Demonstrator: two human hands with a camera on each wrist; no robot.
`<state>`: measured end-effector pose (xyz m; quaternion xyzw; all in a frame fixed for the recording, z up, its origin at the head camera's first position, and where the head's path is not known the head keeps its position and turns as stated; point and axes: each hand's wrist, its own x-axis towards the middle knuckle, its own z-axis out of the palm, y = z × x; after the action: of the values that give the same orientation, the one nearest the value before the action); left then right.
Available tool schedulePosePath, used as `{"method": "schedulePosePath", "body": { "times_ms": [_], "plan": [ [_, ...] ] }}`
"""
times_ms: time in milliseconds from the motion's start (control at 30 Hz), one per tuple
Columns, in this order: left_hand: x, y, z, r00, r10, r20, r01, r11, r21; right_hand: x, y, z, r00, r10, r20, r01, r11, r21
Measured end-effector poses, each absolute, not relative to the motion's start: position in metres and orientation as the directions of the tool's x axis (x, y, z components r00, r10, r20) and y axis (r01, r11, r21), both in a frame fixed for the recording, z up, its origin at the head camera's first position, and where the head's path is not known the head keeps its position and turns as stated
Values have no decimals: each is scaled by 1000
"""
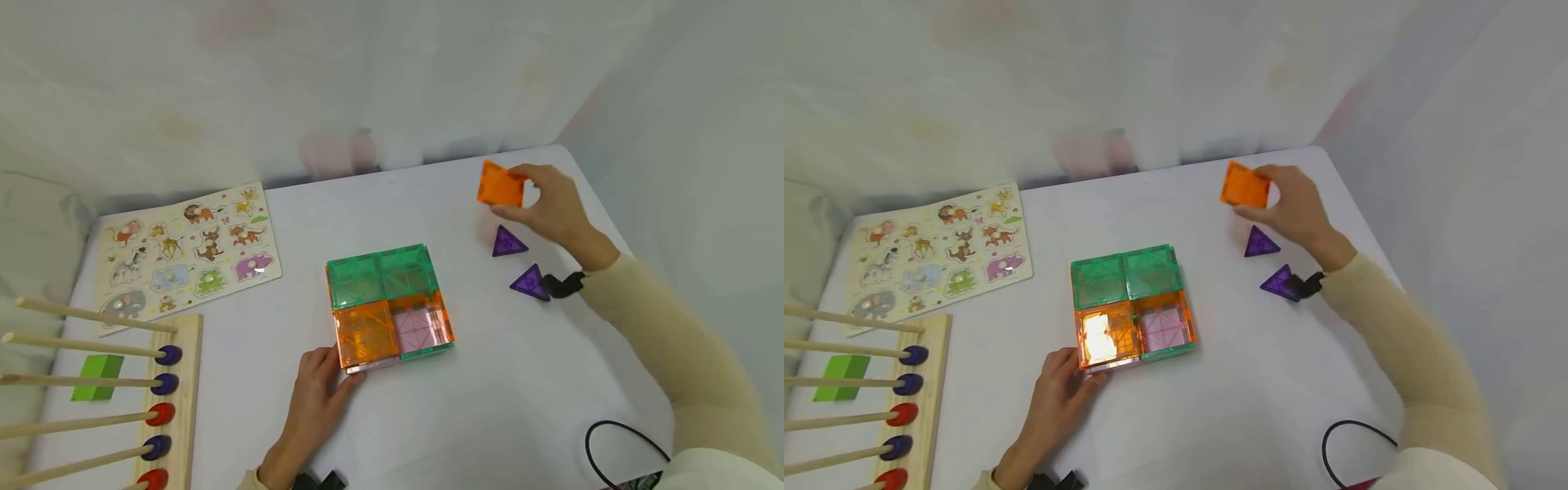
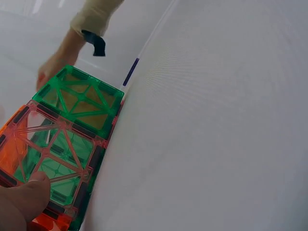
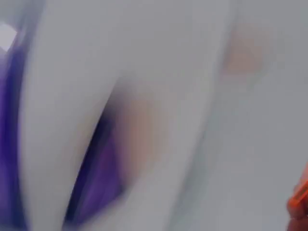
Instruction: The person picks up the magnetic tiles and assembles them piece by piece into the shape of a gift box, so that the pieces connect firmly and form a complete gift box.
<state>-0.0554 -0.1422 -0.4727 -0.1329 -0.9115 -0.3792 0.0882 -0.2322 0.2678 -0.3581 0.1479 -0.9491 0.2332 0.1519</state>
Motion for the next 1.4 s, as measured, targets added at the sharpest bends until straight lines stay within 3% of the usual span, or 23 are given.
{"method": "schedulePosePath", "body": {
  "times_ms": [67,133,200,267,433,533,833,1000,1133,1233,1300,1400],
  "plan": [
    [-56,-141,-472,-951,173,257,304,674,673,-199,231,-347,-806,-398,437,-561,750,-350],
    [-56,-140,-471,-954,169,248,296,670,681,-167,197,-344,-687,-580,439,-713,656,-249],
    [-56,-139,-470,-958,164,237,285,666,690,-141,171,-349,-597,-694,402,-792,590,-159],
    [-56,-138,-469,-961,157,226,272,663,698,-124,155,-357,-571,-741,352,-810,578,-96],
    [-56,-136,-468,-963,159,217,267,662,700,-116,147,-372,-643,-714,279,-756,649,-81],
    [-57,-137,-467,-958,168,232,284,664,692,-120,149,-375,-649,-705,287,-752,651,-99],
    [-56,-136,-466,-969,157,191,247,672,698,-121,151,-381,-660,-700,271,-751,615,-239],
    [-55,-136,-466,-969,153,192,245,675,696,-121,169,-385,-707,-642,298,-708,633,-315],
    [-55,-138,-466,-965,158,209,260,679,687,-146,204,-383,-847,-433,308,-528,754,-391],
    [-55,-139,-466,-964,158,213,262,679,686,-174,233,-384,-970,-200,134,-237,893,-382],
    [-54,-140,-466,-965,157,208,259,679,687,-189,247,-389,-995,-85,-52,-64,945,-320],
    [-53,-140,-466,-967,163,198,255,681,687,-201,260,-399,-965,8,-263,69,972,-223]
  ]
}}
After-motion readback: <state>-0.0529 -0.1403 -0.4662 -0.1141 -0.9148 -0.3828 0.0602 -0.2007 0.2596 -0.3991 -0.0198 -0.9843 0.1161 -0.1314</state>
